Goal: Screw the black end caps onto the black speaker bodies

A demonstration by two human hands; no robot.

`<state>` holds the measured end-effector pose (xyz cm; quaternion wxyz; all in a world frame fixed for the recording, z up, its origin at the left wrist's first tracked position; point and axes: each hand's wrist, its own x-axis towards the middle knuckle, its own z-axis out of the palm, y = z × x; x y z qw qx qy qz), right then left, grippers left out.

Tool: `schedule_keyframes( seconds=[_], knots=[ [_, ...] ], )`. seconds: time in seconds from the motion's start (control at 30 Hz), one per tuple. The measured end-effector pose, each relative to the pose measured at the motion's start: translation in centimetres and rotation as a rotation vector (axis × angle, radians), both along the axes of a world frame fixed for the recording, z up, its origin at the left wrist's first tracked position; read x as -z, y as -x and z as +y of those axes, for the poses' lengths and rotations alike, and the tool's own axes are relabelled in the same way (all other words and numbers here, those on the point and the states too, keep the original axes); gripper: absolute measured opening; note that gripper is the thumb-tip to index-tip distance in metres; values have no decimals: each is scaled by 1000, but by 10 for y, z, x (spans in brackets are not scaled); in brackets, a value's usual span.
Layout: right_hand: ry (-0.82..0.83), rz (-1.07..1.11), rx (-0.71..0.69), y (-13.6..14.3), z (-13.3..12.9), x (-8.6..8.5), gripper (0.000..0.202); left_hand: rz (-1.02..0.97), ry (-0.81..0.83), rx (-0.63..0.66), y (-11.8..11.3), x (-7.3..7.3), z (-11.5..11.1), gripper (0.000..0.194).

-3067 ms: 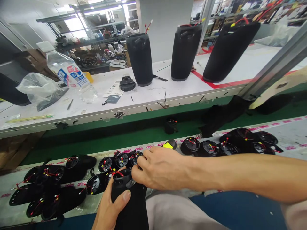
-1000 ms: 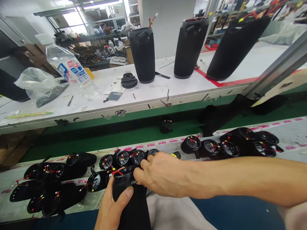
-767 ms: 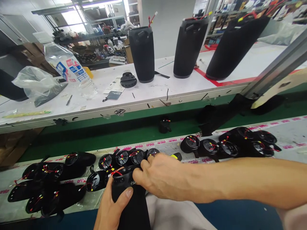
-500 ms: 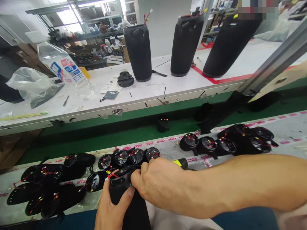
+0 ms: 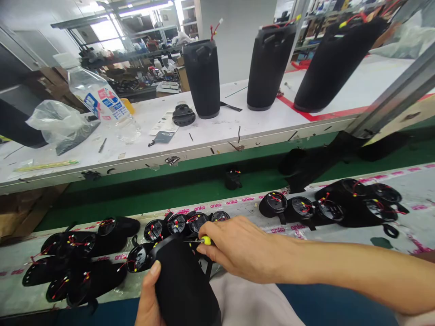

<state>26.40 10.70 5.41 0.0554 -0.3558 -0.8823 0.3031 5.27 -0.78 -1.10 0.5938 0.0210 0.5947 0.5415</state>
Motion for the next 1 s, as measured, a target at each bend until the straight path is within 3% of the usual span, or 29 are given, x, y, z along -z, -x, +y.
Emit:
schedule_keyframes(
  seconds=[0.07, 0.13, 0.3, 0.4, 0.47, 0.57, 0.73, 0.8, 0.9, 1.0],
  knots=[
    [122, -13, 68, -1, -6, 5, 22, -310, 6, -76, 5, -5, 4, 48],
    [245, 2, 132, -1, -11, 13, 29, -472, -37, -136, 11, -9, 9, 49],
    [471, 13, 169, 8, -21, 35, 62, -397, -221, -193, 18, -13, 16, 53],
    [548, 34, 188, 19, -30, 47, 92, -323, -298, -228, 13, -11, 15, 58],
    [559, 82, 244, 26, -39, 53, 99, -283, -301, -214, 11, -6, 12, 62],
    [427, 136, 309, 31, -53, 65, 94, -176, -223, -226, 11, 7, 7, 65],
    [-327, 365, 180, 30, -67, 92, 76, 20, -61, -377, 9, 24, 2, 85],
    [-509, 430, 128, 30, -69, 99, 65, 57, -29, -372, 9, 23, 2, 91],
    [-524, 503, 98, 29, -70, 97, 51, -54, -28, -364, 14, 16, 4, 79],
    [-208, 485, 172, 27, -65, 81, 58, -311, -144, -264, 20, 9, 6, 63]
  ],
)
